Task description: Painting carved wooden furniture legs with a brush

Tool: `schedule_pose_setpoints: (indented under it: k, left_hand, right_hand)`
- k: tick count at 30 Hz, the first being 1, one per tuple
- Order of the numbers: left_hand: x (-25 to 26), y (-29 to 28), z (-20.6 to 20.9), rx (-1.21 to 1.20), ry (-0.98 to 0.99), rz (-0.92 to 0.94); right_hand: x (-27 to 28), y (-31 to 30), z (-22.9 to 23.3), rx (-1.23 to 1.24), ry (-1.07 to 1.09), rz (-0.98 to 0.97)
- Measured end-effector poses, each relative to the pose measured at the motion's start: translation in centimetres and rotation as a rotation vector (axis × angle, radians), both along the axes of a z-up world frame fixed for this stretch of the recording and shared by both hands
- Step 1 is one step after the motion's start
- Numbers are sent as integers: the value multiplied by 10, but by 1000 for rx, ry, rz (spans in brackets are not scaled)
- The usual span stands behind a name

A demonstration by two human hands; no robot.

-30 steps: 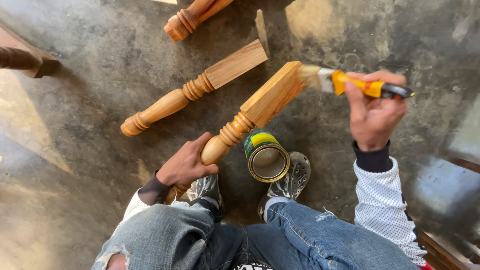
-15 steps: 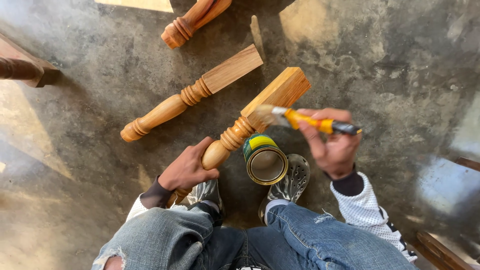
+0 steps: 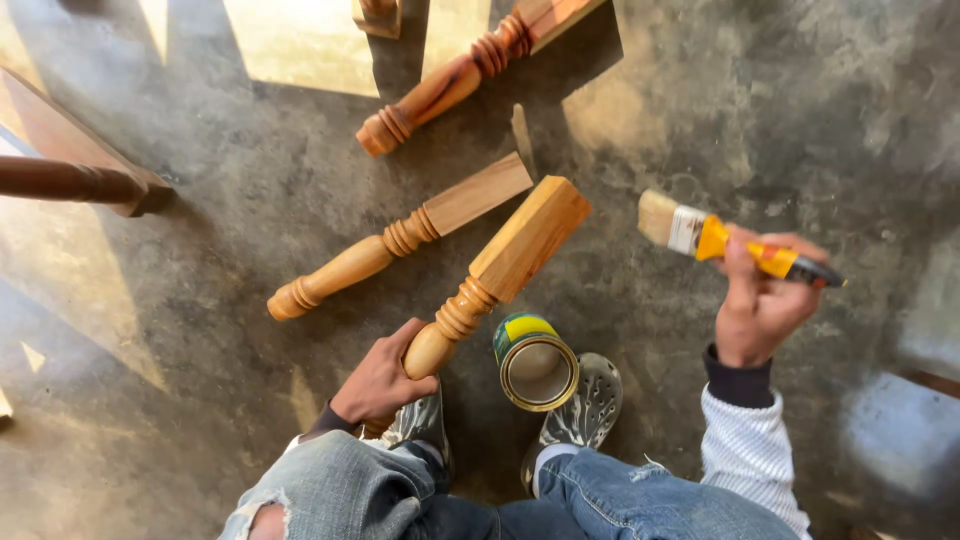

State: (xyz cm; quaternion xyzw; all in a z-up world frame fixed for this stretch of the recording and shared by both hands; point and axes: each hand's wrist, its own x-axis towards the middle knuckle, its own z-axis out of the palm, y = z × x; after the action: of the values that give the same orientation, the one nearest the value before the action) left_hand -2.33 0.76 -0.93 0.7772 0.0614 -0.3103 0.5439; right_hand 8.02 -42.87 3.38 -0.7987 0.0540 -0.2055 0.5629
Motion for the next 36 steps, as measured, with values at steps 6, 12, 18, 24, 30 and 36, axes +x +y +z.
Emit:
schedule_pose_setpoints:
  k: [6, 12, 18, 24, 30, 36]
  left_hand:
    - [18, -4, 1, -15, -29, 103]
    - [44, -16, 15, 26, -97, 257]
    - [48, -22, -2, 87, -264, 313]
    - [42, -25, -3, 133, -318, 337]
    - [38, -23, -10, 226, -355, 361]
    - [37, -22, 1, 548, -685, 371]
  right_hand:
    - [-46, 3, -32, 183, 89, -144]
    - [-55, 34, -39, 220, 75, -263]
    - [-52, 45, -29, 257, 96, -243]
    - [-59, 34, -37, 308, 90, -247]
    - [-59, 37, -35, 321, 66, -251]
    - [-68, 21, -38, 381, 123, -162]
